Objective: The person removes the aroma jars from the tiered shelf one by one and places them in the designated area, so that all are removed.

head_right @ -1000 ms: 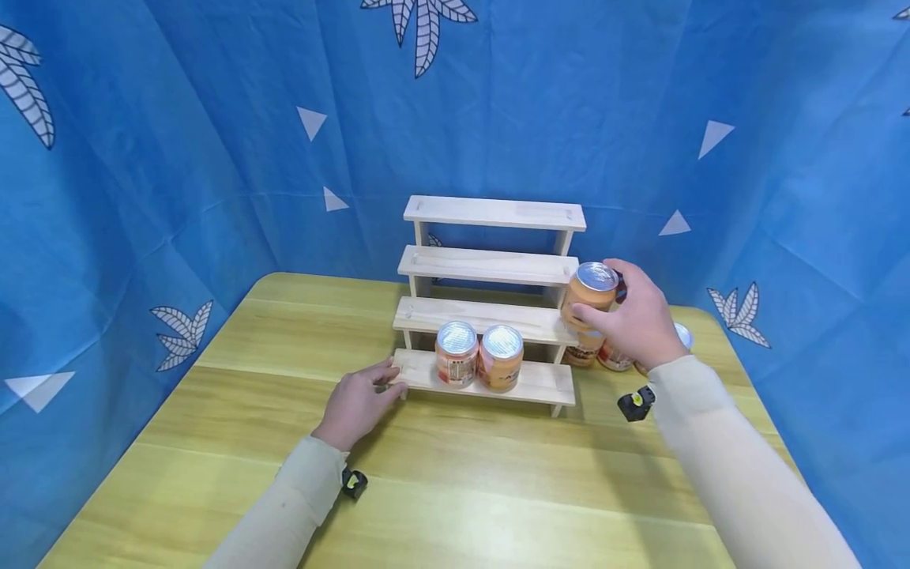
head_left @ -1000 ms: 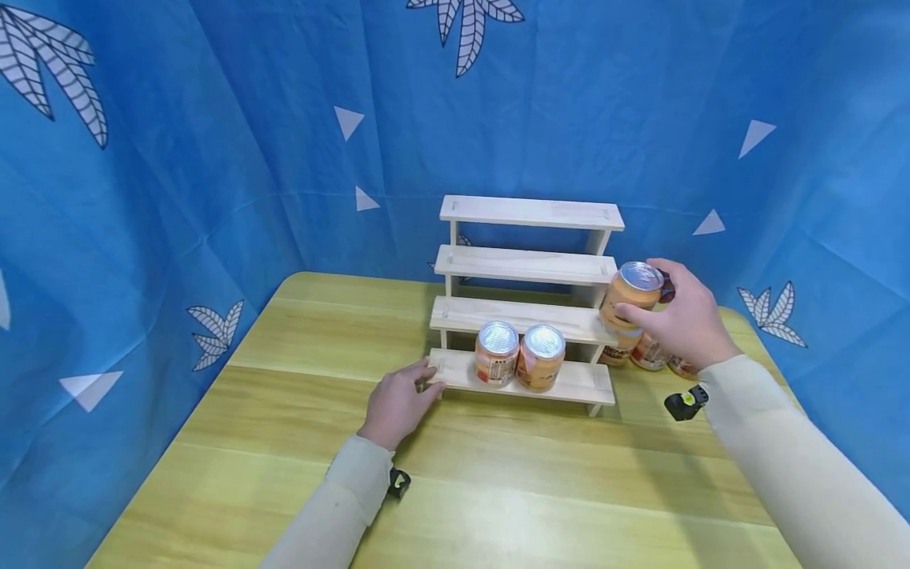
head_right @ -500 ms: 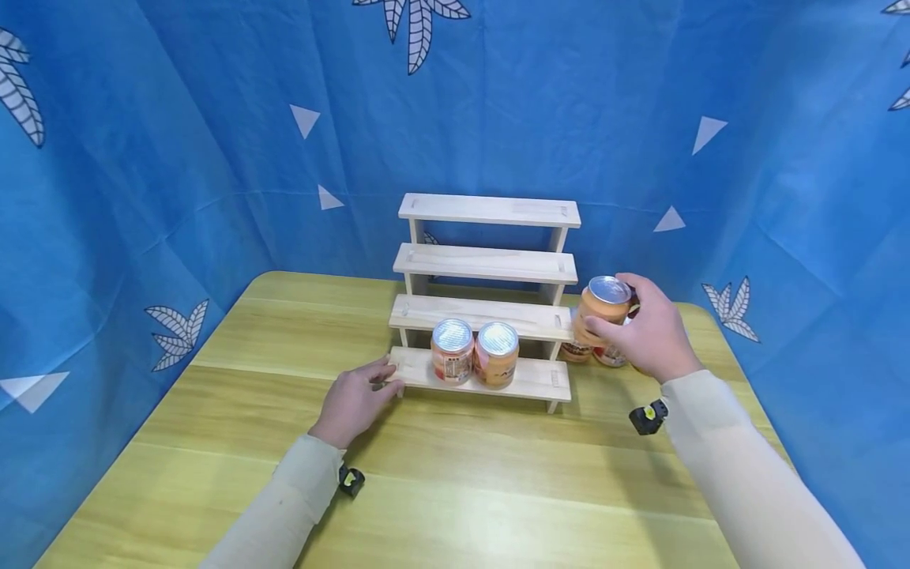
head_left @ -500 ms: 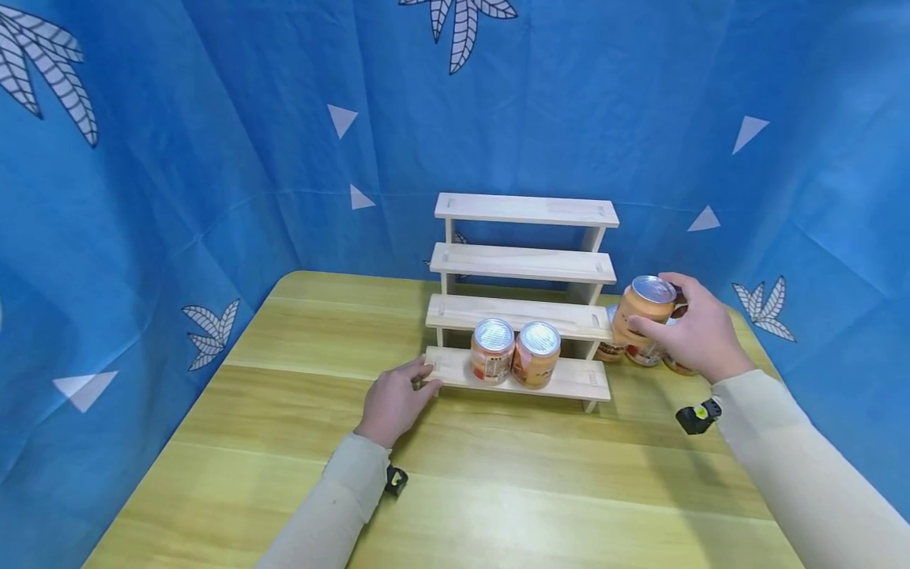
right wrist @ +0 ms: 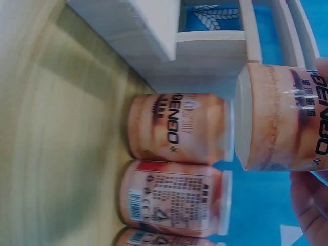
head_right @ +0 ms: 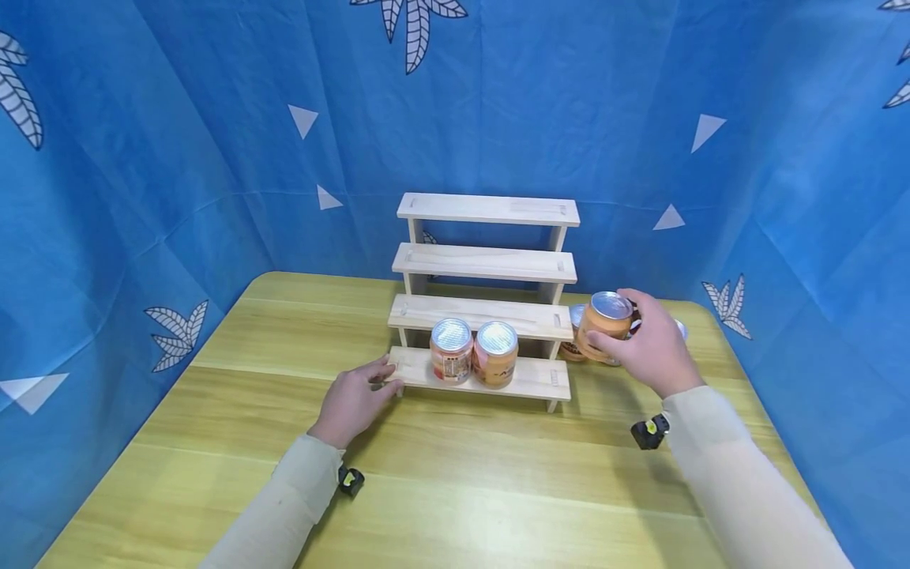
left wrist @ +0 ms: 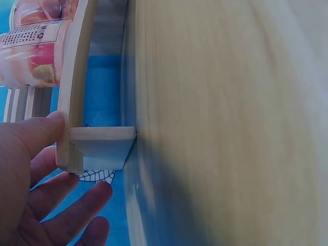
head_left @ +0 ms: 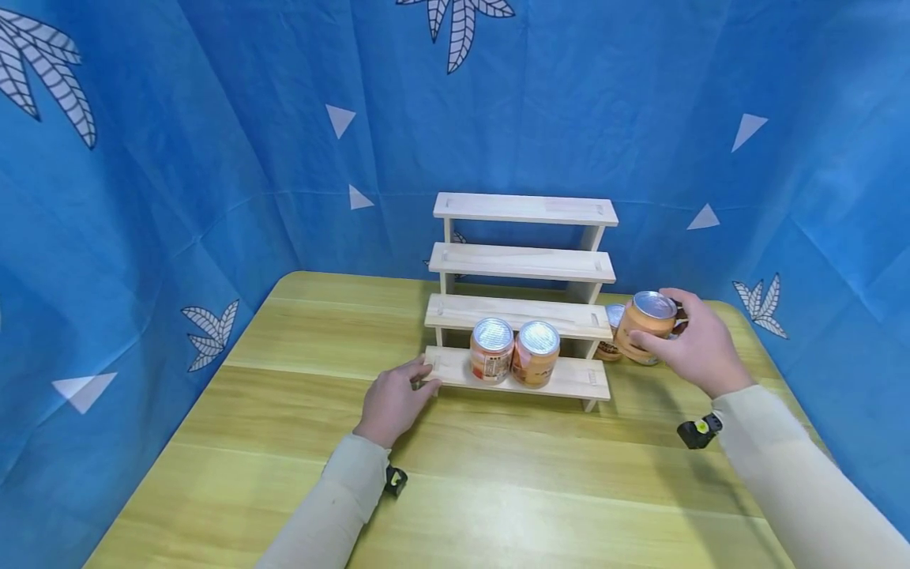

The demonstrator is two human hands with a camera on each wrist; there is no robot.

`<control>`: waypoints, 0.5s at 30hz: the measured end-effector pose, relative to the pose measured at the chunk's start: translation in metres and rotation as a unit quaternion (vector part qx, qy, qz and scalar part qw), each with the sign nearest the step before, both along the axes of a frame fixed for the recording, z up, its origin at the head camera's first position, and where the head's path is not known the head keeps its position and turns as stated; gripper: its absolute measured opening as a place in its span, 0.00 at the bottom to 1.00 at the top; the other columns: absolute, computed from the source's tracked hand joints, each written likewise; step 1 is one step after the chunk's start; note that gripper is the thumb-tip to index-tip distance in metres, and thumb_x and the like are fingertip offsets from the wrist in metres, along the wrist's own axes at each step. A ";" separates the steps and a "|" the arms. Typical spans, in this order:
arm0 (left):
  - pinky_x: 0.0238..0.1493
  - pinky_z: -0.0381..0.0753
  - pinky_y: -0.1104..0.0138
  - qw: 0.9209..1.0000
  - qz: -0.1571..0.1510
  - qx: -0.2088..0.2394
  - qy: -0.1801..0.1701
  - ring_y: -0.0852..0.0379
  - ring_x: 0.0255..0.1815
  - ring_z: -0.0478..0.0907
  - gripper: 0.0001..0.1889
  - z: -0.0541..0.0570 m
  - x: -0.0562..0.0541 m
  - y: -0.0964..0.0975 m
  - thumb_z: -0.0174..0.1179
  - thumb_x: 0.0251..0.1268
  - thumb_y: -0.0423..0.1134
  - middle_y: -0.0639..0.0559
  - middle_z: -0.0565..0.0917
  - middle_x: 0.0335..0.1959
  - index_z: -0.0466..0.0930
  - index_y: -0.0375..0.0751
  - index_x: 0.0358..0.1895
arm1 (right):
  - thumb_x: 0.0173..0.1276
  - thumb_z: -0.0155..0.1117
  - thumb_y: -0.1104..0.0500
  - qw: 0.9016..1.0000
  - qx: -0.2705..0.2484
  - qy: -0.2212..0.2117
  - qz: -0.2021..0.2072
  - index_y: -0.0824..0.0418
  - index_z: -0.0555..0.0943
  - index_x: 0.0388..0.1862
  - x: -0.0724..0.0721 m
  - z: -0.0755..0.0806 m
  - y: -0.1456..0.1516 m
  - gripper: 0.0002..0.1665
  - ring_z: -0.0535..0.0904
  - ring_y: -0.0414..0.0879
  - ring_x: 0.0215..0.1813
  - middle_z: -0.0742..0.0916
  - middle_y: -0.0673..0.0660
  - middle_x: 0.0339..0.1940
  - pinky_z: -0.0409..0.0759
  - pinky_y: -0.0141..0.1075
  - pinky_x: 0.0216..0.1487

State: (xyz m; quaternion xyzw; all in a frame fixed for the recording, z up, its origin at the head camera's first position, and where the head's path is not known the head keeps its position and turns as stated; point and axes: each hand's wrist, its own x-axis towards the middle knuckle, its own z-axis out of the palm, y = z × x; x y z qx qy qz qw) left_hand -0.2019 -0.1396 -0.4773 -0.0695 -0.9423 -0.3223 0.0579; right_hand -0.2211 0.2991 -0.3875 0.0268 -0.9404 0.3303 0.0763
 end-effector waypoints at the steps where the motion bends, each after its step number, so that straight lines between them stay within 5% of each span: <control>1: 0.44 0.85 0.57 1.000 0.000 0.000 -0.001 0.49 0.53 0.85 0.19 0.000 0.000 0.000 0.69 0.64 0.51 0.51 0.81 0.63 0.87 0.46 0.53 | 0.60 0.75 0.37 1.000 0.000 0.001 0.001 0.67 0.61 0.76 0.000 -0.002 0.000 0.57 0.78 0.64 0.53 0.76 0.71 0.62 0.79 0.39 0.40; 6: 0.44 0.85 0.57 1.000 -0.001 0.000 -0.004 0.50 0.52 0.85 0.19 0.000 0.001 0.000 0.69 0.65 0.51 0.51 0.81 0.63 0.87 0.46 0.54 | 0.60 0.76 0.39 1.000 -0.007 0.006 0.010 0.67 0.63 0.74 0.002 -0.016 0.002 0.55 0.78 0.65 0.56 0.77 0.71 0.63 0.79 0.34 0.41; 15: 0.45 0.85 0.56 1.000 -0.005 -0.002 0.001 0.49 0.54 0.85 0.19 -0.001 0.000 -0.001 0.69 0.65 0.51 0.52 0.81 0.63 0.87 0.45 0.54 | 0.60 0.76 0.39 1.000 0.003 -0.006 0.013 0.68 0.63 0.74 0.003 -0.038 0.000 0.55 0.78 0.67 0.56 0.76 0.73 0.63 0.80 0.56 0.47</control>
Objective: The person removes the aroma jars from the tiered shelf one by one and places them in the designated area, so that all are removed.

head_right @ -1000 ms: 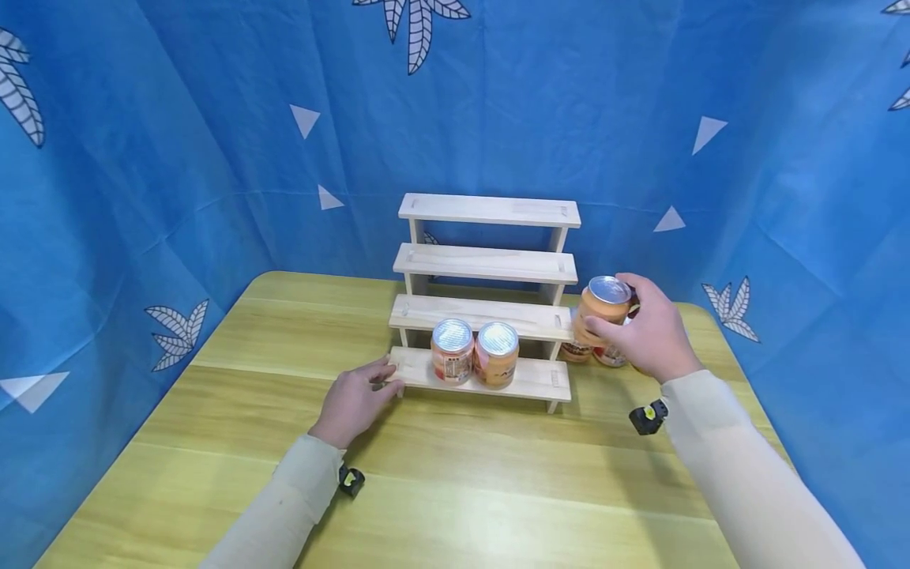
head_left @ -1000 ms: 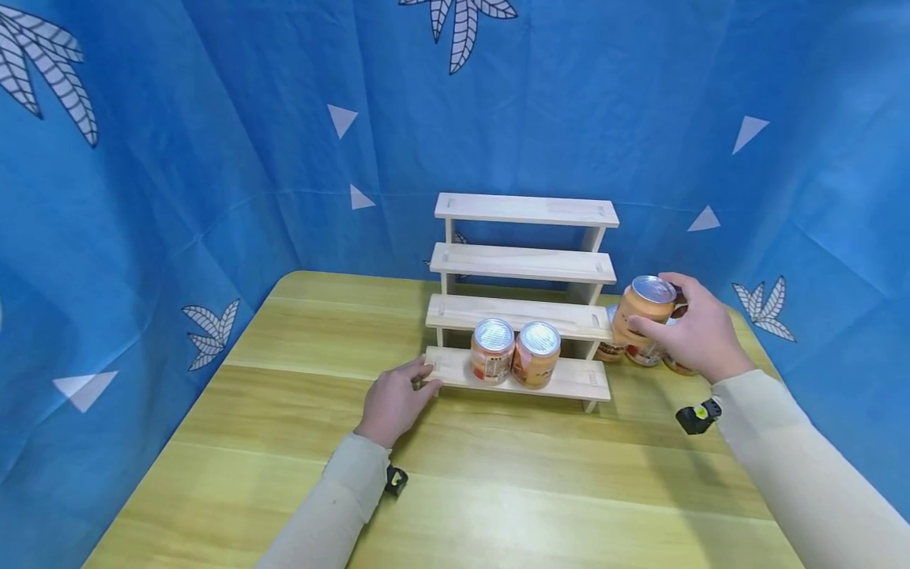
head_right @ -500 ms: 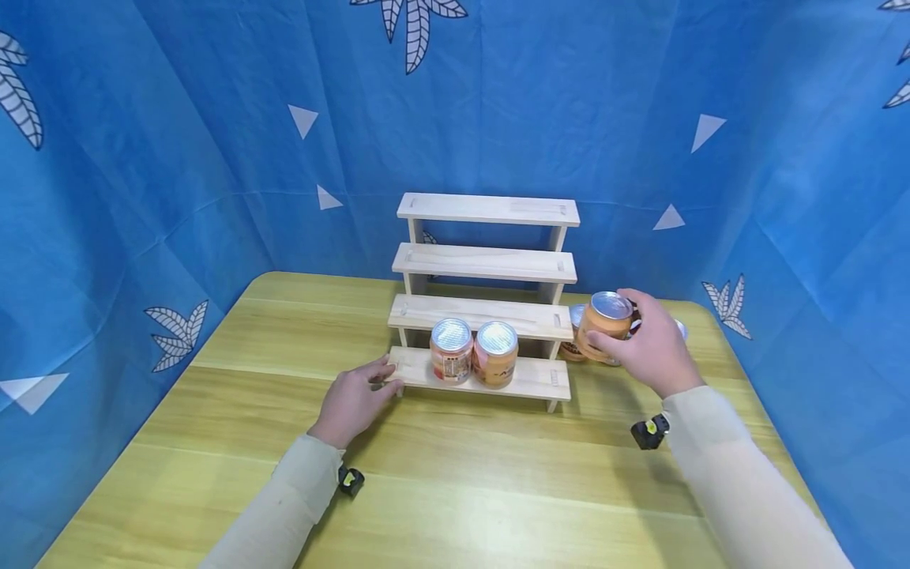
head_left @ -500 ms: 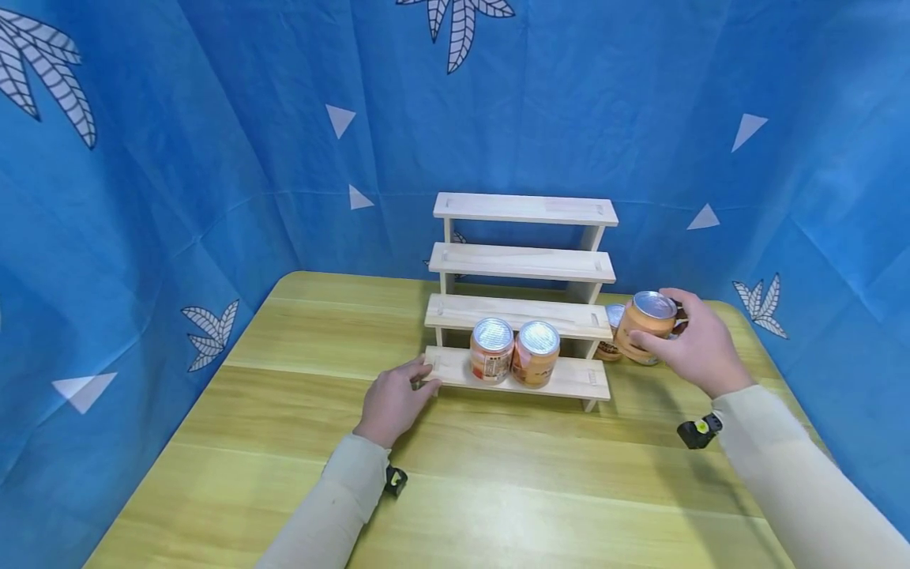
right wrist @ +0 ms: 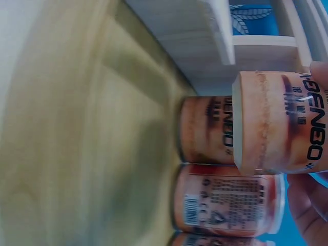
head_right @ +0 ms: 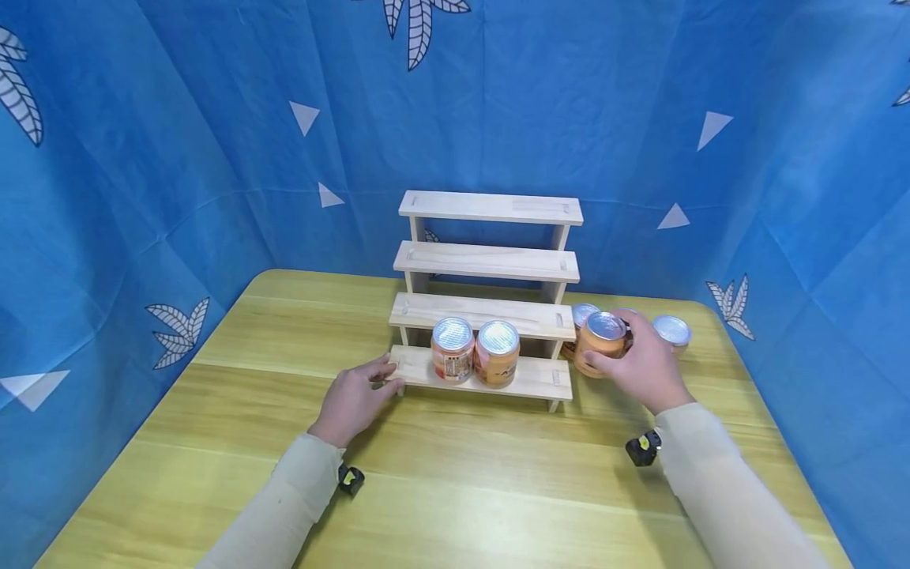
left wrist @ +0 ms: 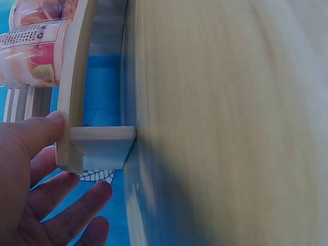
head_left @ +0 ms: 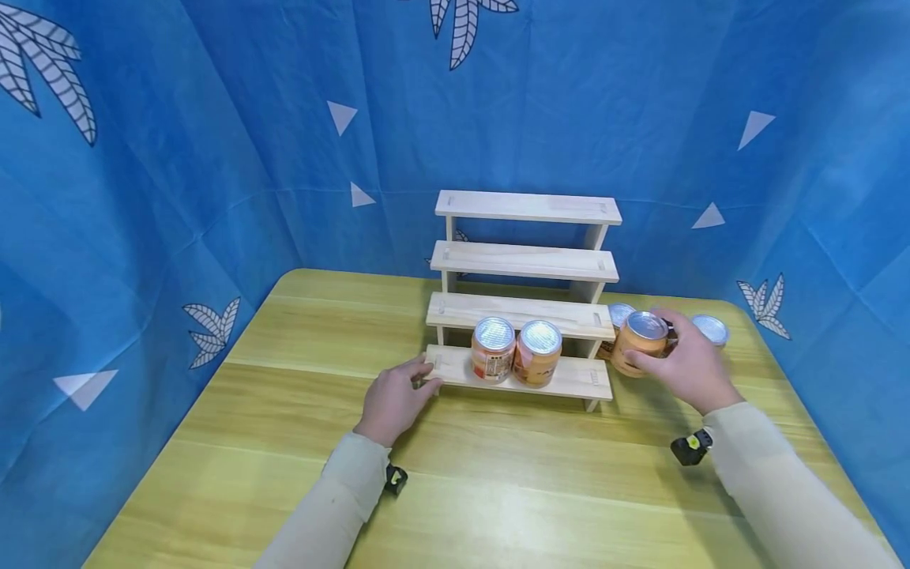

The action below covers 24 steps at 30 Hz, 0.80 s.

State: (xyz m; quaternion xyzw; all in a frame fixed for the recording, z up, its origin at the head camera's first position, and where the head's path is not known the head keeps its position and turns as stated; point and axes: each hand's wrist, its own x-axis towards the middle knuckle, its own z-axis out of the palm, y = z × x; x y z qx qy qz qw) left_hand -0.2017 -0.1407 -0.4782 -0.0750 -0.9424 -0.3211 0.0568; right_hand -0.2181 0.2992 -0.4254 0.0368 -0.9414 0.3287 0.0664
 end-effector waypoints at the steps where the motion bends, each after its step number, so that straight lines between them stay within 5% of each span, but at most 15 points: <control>1: 0.45 0.86 0.57 1.000 0.000 -0.001 0.002 0.49 0.53 0.85 0.19 0.000 0.000 0.000 0.69 0.65 0.51 0.52 0.81 0.63 0.87 0.46 0.54 | 0.59 0.77 0.40 1.000 -0.001 0.002 0.004 0.69 0.63 0.74 0.000 -0.003 -0.001 0.55 0.78 0.67 0.56 0.77 0.74 0.62 0.80 0.57 0.48; 9: 0.48 0.85 0.55 1.000 0.001 0.002 0.002 0.48 0.55 0.84 0.19 0.000 0.000 0.000 0.69 0.65 0.51 0.51 0.81 0.63 0.87 0.45 0.53 | 0.58 0.79 0.45 1.000 -0.002 -0.015 0.020 0.71 0.64 0.72 0.001 -0.025 -0.005 0.53 0.75 0.71 0.60 0.78 0.75 0.60 0.74 0.64 0.55; 24: 0.53 0.84 0.54 1.000 0.000 0.010 -0.019 0.45 0.62 0.79 0.19 0.004 0.001 0.000 0.69 0.66 0.50 0.49 0.79 0.65 0.86 0.45 0.55 | 0.57 0.78 0.40 0.999 0.016 -0.019 0.022 0.66 0.66 0.72 -0.003 -0.037 -0.004 0.53 0.73 0.69 0.63 0.77 0.72 0.64 0.72 0.66 0.56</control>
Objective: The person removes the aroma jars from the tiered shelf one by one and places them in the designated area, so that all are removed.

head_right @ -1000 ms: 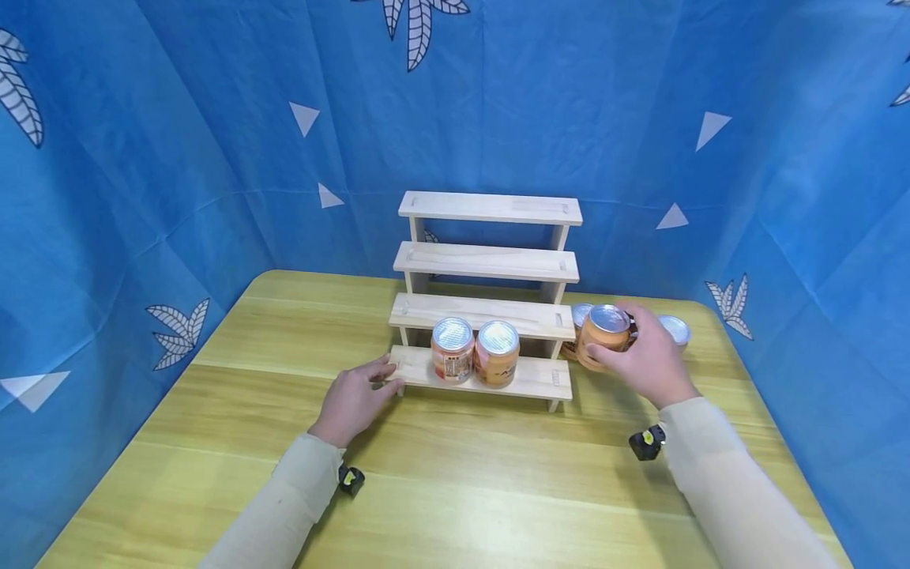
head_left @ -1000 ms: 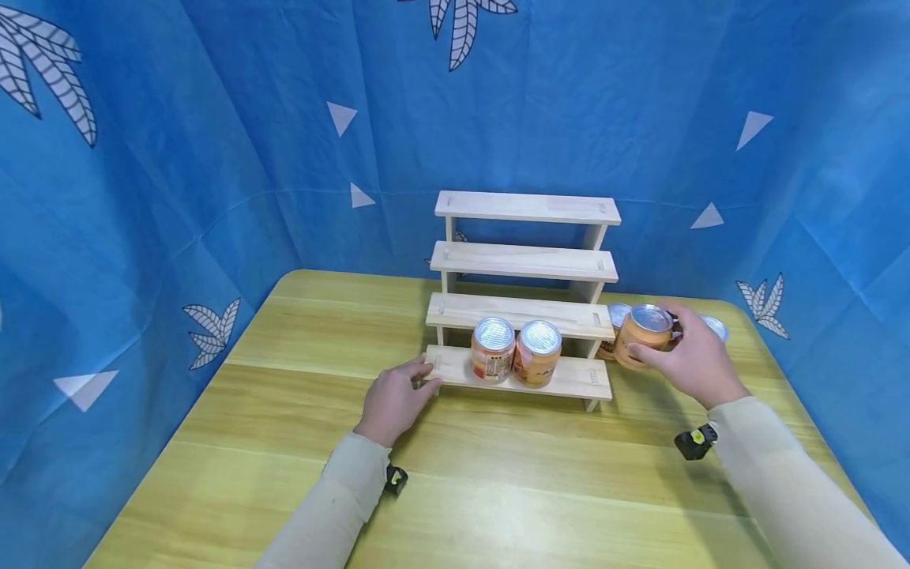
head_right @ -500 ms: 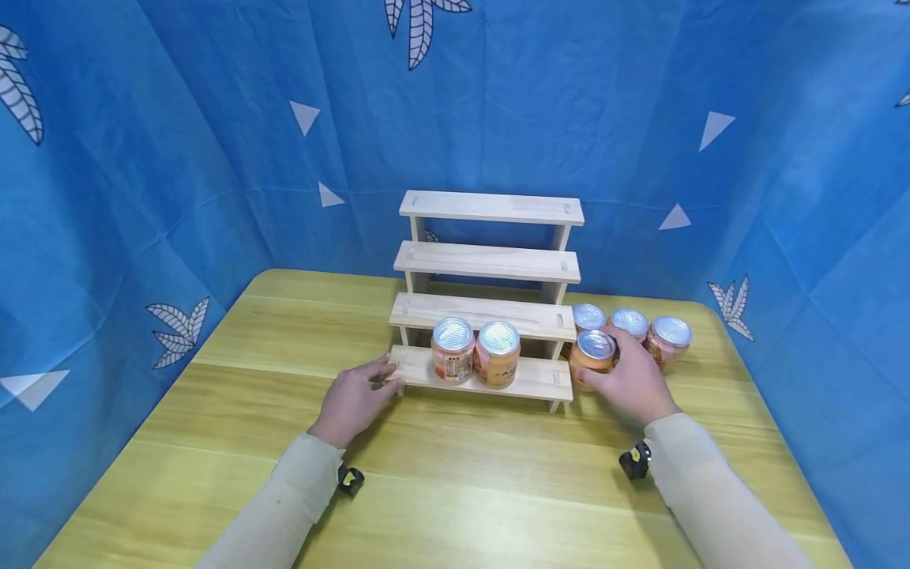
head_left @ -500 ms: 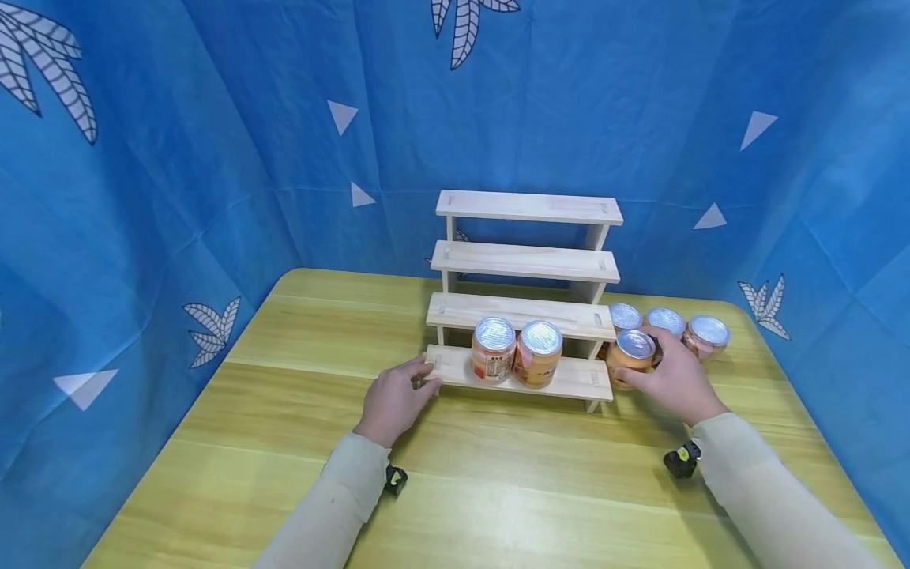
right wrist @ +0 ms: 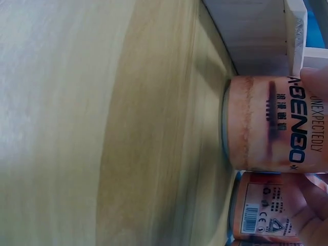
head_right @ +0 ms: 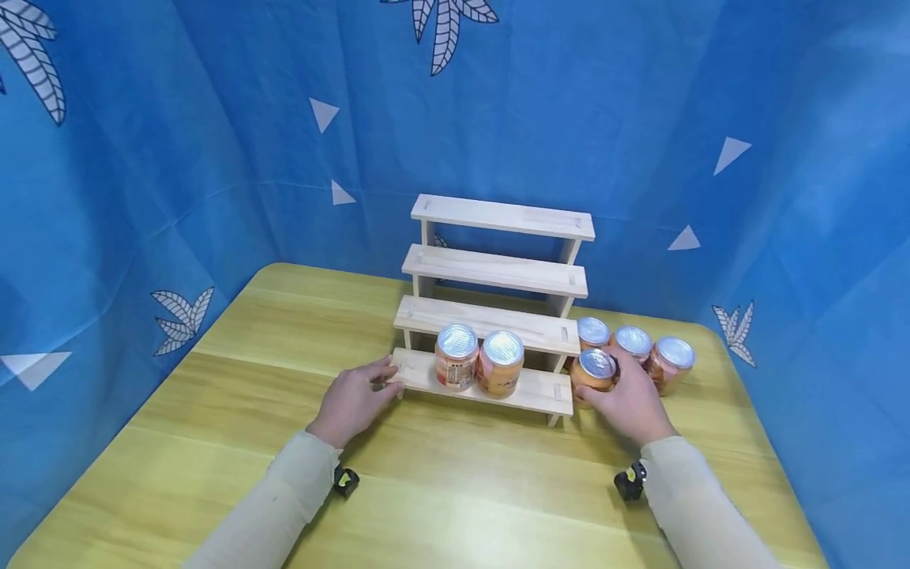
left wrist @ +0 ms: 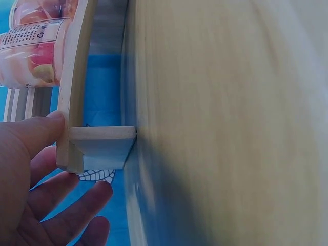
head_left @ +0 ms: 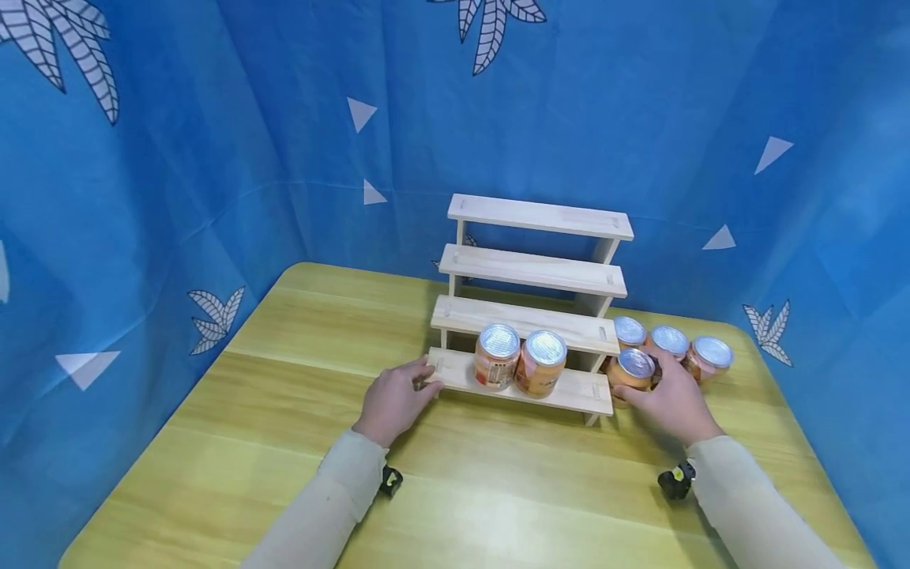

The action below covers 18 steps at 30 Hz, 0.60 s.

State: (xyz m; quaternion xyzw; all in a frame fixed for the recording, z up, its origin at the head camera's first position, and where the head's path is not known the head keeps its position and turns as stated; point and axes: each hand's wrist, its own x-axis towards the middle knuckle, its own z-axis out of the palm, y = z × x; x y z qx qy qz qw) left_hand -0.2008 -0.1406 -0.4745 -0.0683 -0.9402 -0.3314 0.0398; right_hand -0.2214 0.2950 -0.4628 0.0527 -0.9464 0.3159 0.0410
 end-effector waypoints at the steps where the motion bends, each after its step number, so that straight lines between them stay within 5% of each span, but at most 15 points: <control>1: 0.52 0.84 0.54 1.000 -0.002 -0.003 -0.002 0.45 0.62 0.79 0.19 0.000 0.000 0.000 0.68 0.66 0.50 0.49 0.79 0.66 0.86 0.45 0.55 | 0.58 0.78 0.41 1.000 -0.003 0.004 0.003 0.65 0.67 0.71 0.001 -0.001 0.000 0.52 0.73 0.69 0.63 0.77 0.72 0.64 0.72 0.65 0.57; 10: 0.40 0.84 0.60 1.000 -0.002 -0.006 0.010 0.46 0.58 0.83 0.19 0.001 -0.001 0.000 0.68 0.66 0.50 0.49 0.79 0.66 0.86 0.45 0.55 | 0.71 0.68 0.46 0.998 0.001 0.064 0.025 0.69 0.70 0.69 0.000 0.008 -0.001 0.39 0.70 0.69 0.65 0.77 0.72 0.64 0.68 0.66 0.60; 18: 0.48 0.85 0.57 1.000 -0.002 -0.014 0.000 0.44 0.63 0.79 0.19 -0.001 -0.002 0.000 0.68 0.66 0.51 0.49 0.78 0.66 0.86 0.46 0.56 | 0.74 0.63 0.45 0.997 -0.010 0.073 0.028 0.70 0.67 0.72 -0.003 0.030 -0.017 0.40 0.69 0.72 0.66 0.75 0.73 0.66 0.68 0.69 0.59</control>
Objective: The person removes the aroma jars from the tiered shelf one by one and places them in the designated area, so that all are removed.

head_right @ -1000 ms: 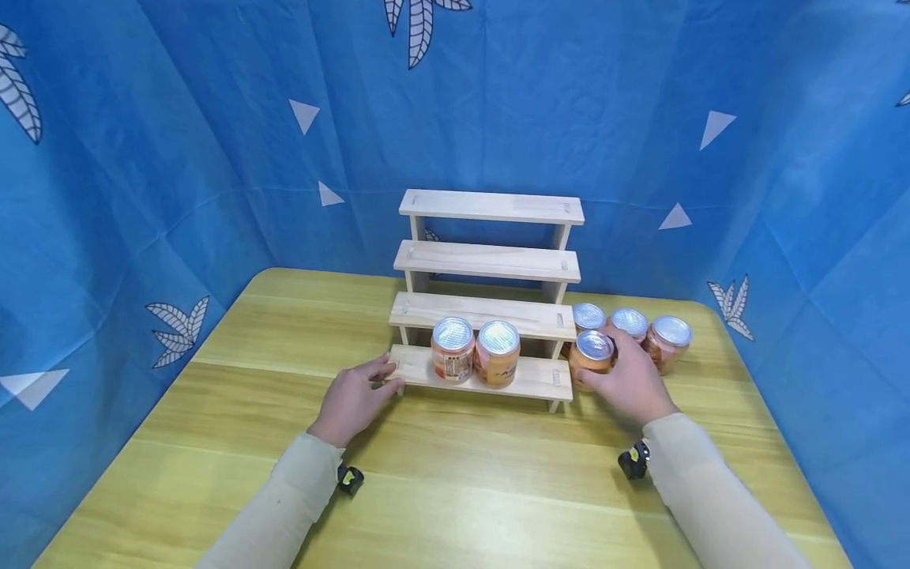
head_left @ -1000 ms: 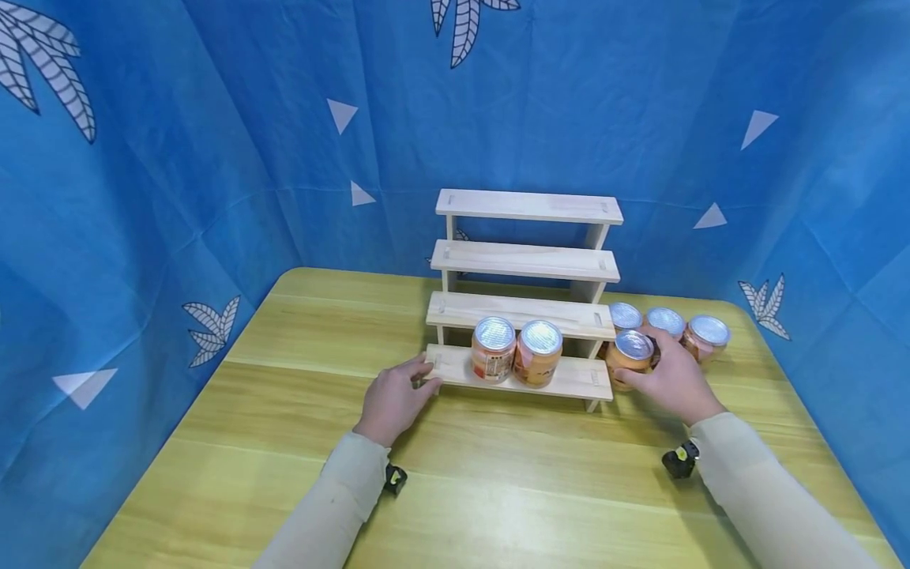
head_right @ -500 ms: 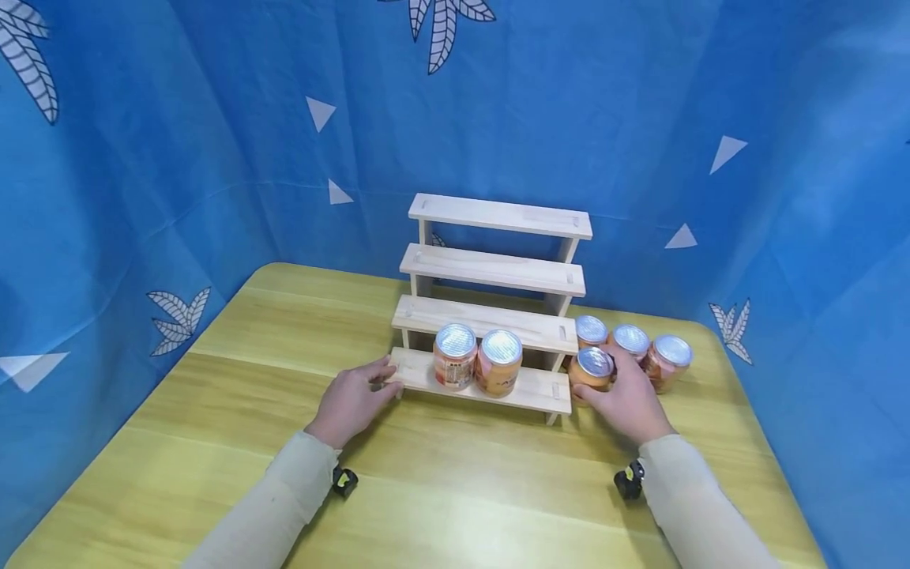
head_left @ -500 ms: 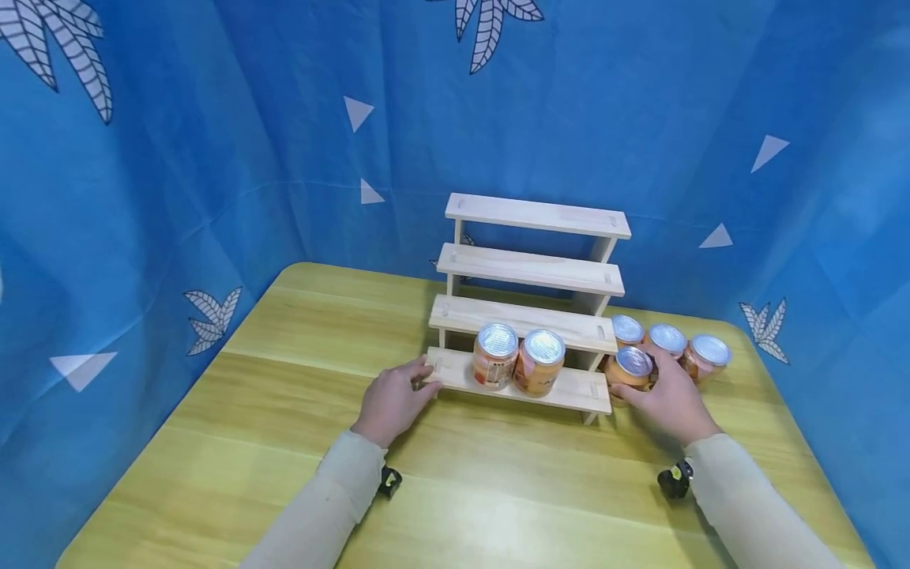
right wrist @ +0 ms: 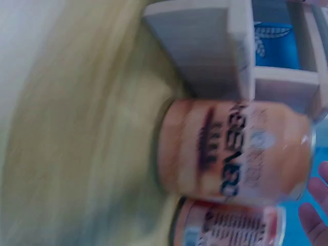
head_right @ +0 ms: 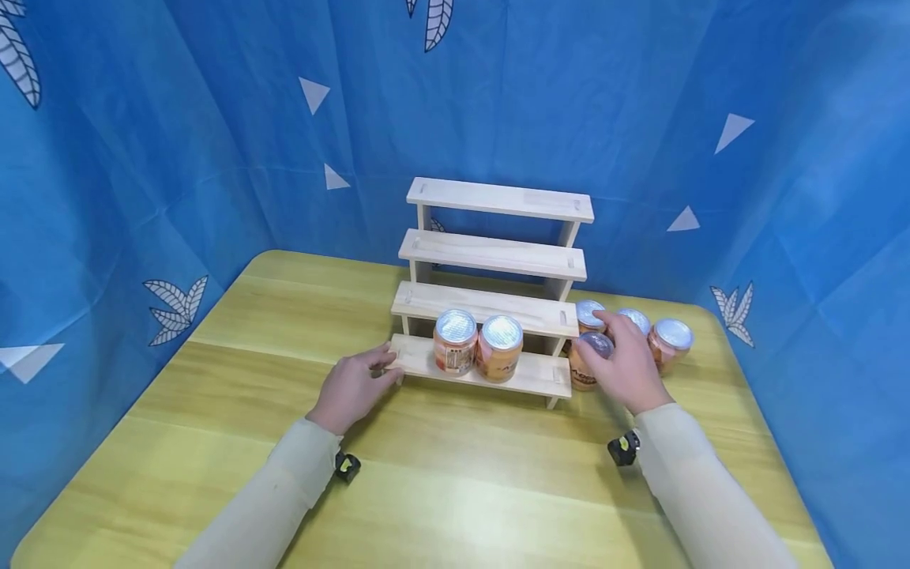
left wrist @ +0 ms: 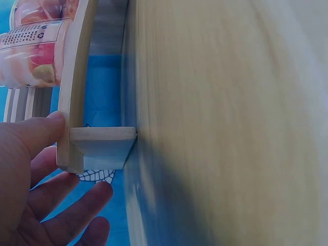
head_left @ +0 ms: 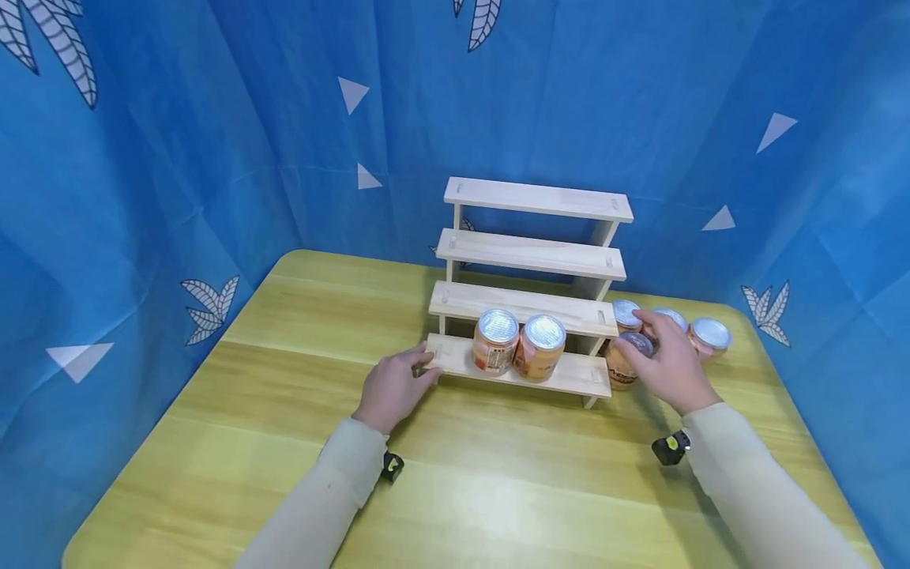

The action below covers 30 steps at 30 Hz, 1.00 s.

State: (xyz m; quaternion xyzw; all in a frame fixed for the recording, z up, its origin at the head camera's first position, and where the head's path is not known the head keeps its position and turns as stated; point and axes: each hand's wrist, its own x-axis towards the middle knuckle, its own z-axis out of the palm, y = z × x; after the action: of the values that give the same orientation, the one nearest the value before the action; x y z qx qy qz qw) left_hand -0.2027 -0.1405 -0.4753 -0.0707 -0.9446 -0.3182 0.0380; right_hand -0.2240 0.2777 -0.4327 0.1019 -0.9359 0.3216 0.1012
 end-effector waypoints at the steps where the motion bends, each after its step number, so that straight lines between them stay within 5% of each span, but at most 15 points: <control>1: 0.49 0.85 0.56 1.000 0.000 -0.001 -0.001 0.44 0.63 0.78 0.19 0.001 -0.002 0.001 0.68 0.66 0.51 0.50 0.78 0.66 0.86 0.46 0.56 | 0.74 0.63 0.44 1.000 0.001 -0.001 0.000 0.69 0.67 0.73 -0.002 0.003 -0.001 0.40 0.70 0.72 0.66 0.75 0.73 0.66 0.69 0.69 0.58; 11: 0.48 0.84 0.57 1.000 -0.002 0.014 0.007 0.44 0.63 0.79 0.19 0.004 -0.008 0.004 0.69 0.65 0.50 0.50 0.78 0.66 0.86 0.46 0.55 | 0.74 0.63 0.44 0.999 -0.012 -0.018 0.030 0.63 0.64 0.76 -0.008 0.016 -0.018 0.41 0.69 0.67 0.68 0.73 0.69 0.69 0.69 0.68 0.61; 15: 0.35 0.81 0.63 1.000 0.003 0.020 0.010 0.48 0.51 0.85 0.19 -0.002 -0.001 0.001 0.70 0.64 0.50 0.50 0.80 0.65 0.87 0.45 0.54 | 0.72 0.66 0.47 0.997 -0.022 -0.012 0.077 0.60 0.65 0.76 -0.005 0.012 -0.030 0.40 0.69 0.64 0.70 0.74 0.66 0.70 0.69 0.66 0.64; 18: 0.25 0.74 0.66 1.000 0.008 0.022 0.009 0.54 0.31 0.82 0.19 -0.005 0.004 -0.001 0.70 0.64 0.50 0.51 0.80 0.64 0.87 0.45 0.53 | 0.71 0.68 0.48 0.994 -0.020 -0.005 0.112 0.58 0.65 0.77 -0.003 0.010 -0.041 0.41 0.69 0.62 0.70 0.74 0.64 0.70 0.69 0.66 0.64; 30: 0.31 0.77 0.65 1.000 0.006 0.013 0.012 0.55 0.28 0.79 0.19 -0.005 0.002 0.002 0.70 0.65 0.50 0.51 0.80 0.64 0.87 0.45 0.54 | 0.60 0.78 0.50 0.985 -0.029 0.008 0.170 0.60 0.64 0.77 -0.002 0.009 -0.075 0.50 0.74 0.60 0.66 0.76 0.63 0.69 0.72 0.62 0.65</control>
State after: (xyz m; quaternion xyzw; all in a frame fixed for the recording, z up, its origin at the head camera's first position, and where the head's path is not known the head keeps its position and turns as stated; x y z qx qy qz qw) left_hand -0.2008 -0.1390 -0.4802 -0.0685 -0.9402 -0.3296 0.0518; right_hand -0.2261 0.2027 -0.4241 0.2589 -0.8945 0.3602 0.0553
